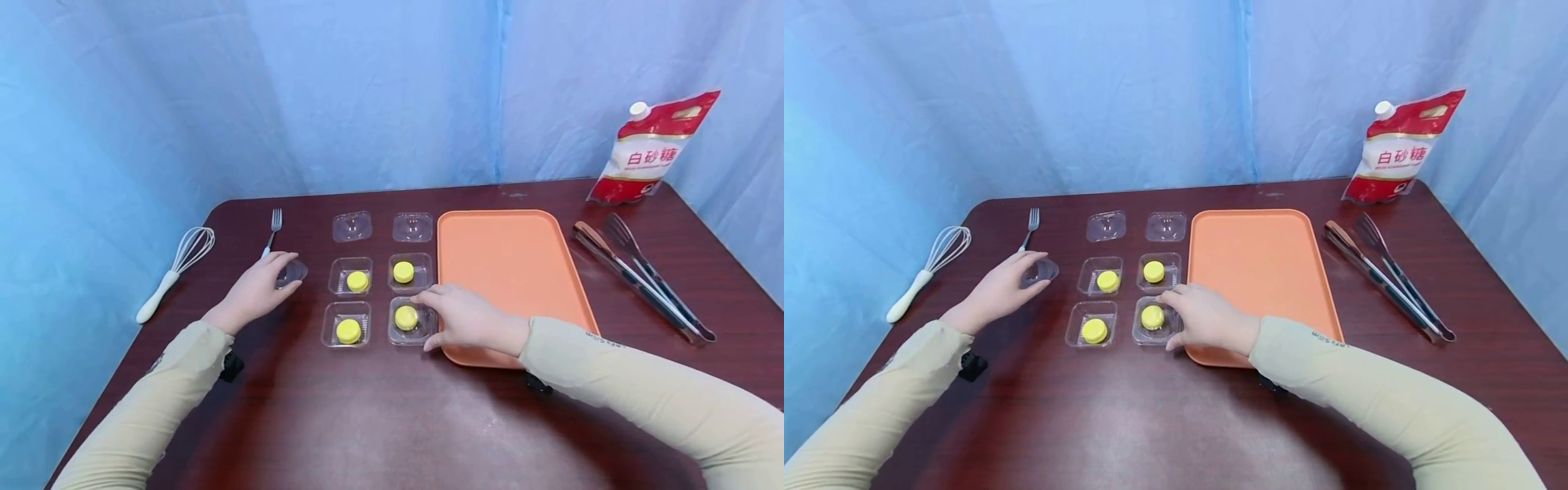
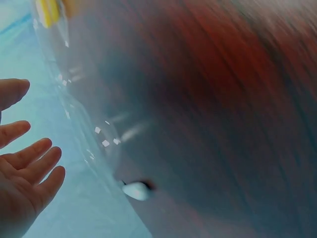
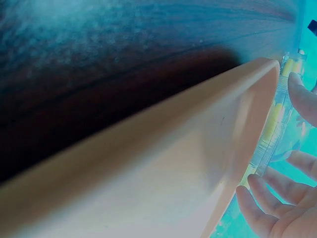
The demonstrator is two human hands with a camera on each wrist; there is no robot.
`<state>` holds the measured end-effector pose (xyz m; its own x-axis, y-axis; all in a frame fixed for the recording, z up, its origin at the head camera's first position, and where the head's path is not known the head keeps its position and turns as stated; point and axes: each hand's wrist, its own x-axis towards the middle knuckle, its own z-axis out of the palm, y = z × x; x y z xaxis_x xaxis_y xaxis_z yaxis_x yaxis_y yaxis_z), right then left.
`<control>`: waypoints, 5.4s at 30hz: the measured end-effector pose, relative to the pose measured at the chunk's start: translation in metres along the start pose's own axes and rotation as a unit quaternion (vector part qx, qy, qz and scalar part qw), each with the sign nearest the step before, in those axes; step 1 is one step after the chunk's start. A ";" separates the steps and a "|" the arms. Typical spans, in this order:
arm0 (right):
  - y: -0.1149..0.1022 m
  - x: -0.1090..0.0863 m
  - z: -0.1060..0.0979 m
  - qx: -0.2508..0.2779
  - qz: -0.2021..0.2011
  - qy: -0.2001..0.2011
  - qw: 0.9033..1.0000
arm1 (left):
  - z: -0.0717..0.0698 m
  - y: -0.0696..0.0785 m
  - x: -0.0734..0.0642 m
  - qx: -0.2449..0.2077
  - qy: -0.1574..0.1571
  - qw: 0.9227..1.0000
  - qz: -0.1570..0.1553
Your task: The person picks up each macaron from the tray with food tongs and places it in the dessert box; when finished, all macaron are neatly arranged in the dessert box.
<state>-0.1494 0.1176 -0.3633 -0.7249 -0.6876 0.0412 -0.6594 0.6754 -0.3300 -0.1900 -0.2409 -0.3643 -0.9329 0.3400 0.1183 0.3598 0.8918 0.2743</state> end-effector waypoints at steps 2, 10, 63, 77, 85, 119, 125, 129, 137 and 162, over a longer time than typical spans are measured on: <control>0.000 0.000 0.000 0.000 -0.001 0.001 1.000 | 0.001 -0.004 -0.001 0.001 -0.004 1.000 -0.004; 0.001 -0.001 0.002 0.003 -0.004 0.006 1.000 | 0.003 -0.011 -0.004 -0.005 -0.021 1.000 -0.016; 0.004 0.003 0.001 0.008 -0.004 -0.007 1.000 | -0.003 -0.001 -0.016 -0.018 -0.055 0.998 -0.037; 0.004 0.002 -0.002 0.020 -0.006 -0.015 1.000 | -0.026 0.002 -0.021 -0.018 -0.025 0.998 -0.061; 0.004 0.001 -0.003 0.024 -0.003 -0.012 1.000 | -0.032 0.003 -0.024 -0.048 0.005 0.997 -0.061; -0.005 0.013 -0.010 0.038 -0.021 0.074 0.996 | -0.026 0.043 -0.019 -0.458 0.001 0.885 -0.087; -0.007 0.019 -0.008 0.046 -0.048 0.132 0.989 | -0.020 0.056 -0.013 -0.509 0.012 0.858 -0.075; -0.008 0.022 -0.008 0.045 -0.067 0.164 0.983 | -0.014 0.065 -0.008 -0.541 0.023 0.838 -0.069; -0.012 0.028 -0.008 0.042 -0.061 0.184 0.980 | -0.004 0.079 -0.003 -0.583 0.040 0.808 -0.069; -0.007 0.036 -0.008 0.012 -0.058 0.237 0.970 | 0.015 0.120 0.006 -0.636 0.022 0.770 -0.048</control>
<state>-0.1727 0.0900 -0.3523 -0.6594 -0.5558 0.5062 -0.7419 0.5900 -0.3187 -0.1524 -0.1280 -0.3447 -0.9646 0.2561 0.0634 0.0356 -0.1116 0.9931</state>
